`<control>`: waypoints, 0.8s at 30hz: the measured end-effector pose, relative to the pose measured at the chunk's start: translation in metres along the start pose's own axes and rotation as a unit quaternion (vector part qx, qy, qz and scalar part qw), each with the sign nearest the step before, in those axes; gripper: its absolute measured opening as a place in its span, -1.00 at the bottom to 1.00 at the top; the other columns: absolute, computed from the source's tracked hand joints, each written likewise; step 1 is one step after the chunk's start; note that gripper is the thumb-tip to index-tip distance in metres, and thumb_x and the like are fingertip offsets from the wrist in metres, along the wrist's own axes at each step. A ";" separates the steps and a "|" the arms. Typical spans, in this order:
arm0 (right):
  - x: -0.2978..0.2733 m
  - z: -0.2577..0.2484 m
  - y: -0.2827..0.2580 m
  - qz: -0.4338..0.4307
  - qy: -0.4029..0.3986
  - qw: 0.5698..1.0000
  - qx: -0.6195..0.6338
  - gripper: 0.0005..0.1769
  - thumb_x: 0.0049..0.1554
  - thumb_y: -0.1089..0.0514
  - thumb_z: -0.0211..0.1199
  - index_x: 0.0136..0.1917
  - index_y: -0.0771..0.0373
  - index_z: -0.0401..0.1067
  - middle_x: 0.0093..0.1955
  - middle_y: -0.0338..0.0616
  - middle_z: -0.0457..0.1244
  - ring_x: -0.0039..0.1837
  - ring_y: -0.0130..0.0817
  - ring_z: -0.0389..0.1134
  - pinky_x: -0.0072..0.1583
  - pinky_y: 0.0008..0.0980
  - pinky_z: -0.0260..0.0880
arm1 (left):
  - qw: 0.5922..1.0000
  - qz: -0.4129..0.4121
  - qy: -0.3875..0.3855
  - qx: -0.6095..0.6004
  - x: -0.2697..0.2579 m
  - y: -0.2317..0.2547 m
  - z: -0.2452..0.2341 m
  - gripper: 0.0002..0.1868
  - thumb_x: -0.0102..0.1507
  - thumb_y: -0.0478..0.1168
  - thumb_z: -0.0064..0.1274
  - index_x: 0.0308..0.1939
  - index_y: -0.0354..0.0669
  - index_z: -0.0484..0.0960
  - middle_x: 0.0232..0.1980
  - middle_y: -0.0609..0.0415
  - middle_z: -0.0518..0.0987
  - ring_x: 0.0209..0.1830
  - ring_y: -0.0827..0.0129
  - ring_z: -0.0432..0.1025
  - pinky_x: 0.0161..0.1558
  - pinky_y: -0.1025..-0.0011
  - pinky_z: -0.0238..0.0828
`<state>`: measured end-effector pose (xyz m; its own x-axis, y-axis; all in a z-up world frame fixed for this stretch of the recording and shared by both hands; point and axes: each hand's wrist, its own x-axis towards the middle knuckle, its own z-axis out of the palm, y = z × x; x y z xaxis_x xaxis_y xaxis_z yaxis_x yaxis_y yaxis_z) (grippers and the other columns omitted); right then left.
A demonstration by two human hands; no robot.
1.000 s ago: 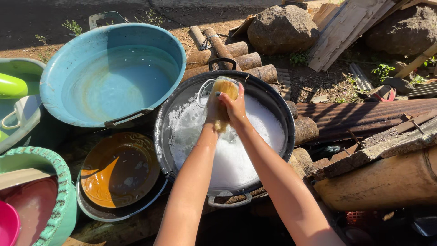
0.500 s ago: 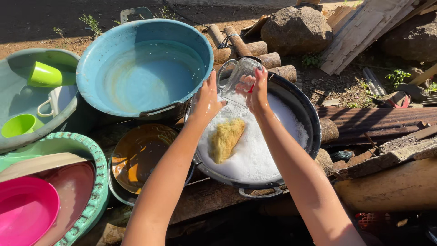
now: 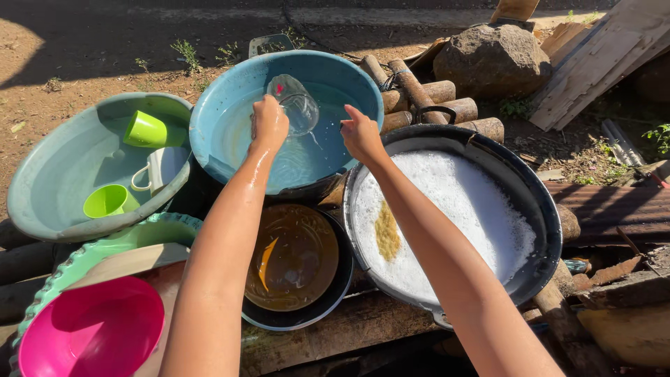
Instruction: The person washes various dishes including mugs, bowls, and plates by hand in an outdoor washing area, using a sponge and soapy water in a large basin before rinsing them in clear water basins.
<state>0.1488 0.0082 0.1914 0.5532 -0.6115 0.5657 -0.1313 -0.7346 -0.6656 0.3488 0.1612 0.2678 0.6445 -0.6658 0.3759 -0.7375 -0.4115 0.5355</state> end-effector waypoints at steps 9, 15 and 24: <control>-0.024 0.032 -0.058 0.135 -0.261 0.900 -0.321 -0.60 0.03 0.11 0.23 0.16 0.09 0.55 0.00 0.11 0.41 0.06 0.11 0.45 0.08 -0.01 0.48 | 0.971 -0.052 -0.139 0.186 -0.009 -0.131 0.140 -0.24 0.33 -0.42 -0.07 0.55 -0.35 -0.08 0.15 -0.51 0.50 0.04 -0.26 0.52 -0.02 0.02 0.53; -0.016 0.037 -0.047 0.096 -0.287 0.899 -0.315 -0.47 -0.03 0.17 0.19 0.23 -0.14 0.54 0.04 -0.04 0.42 0.03 0.01 0.47 0.05 -0.07 0.50 | 0.868 -0.293 -0.365 -0.166 0.017 -0.167 0.182 -0.60 0.31 -0.41 -0.12 0.24 -0.31 0.35 -0.03 -0.28 0.62 -0.18 -0.03 0.57 -0.29 0.10 0.54; -0.008 0.056 -0.055 0.106 -0.418 0.862 -0.267 -0.63 0.04 0.00 0.28 0.11 0.10 0.54 -0.01 0.02 0.43 0.10 0.00 0.47 0.08 -0.05 0.48 | 0.716 -0.190 -0.180 -0.647 0.052 -0.084 0.162 -0.66 0.39 -0.33 -0.16 0.26 -0.15 0.39 0.01 -0.11 0.62 -0.28 0.18 0.57 -0.46 0.24 0.52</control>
<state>0.1972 0.0703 0.1963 0.8399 -0.4880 -0.2374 -0.5393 -0.7993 -0.2650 0.4115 0.0600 0.1200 0.4831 -0.8721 -0.0773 0.4318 0.1606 0.8876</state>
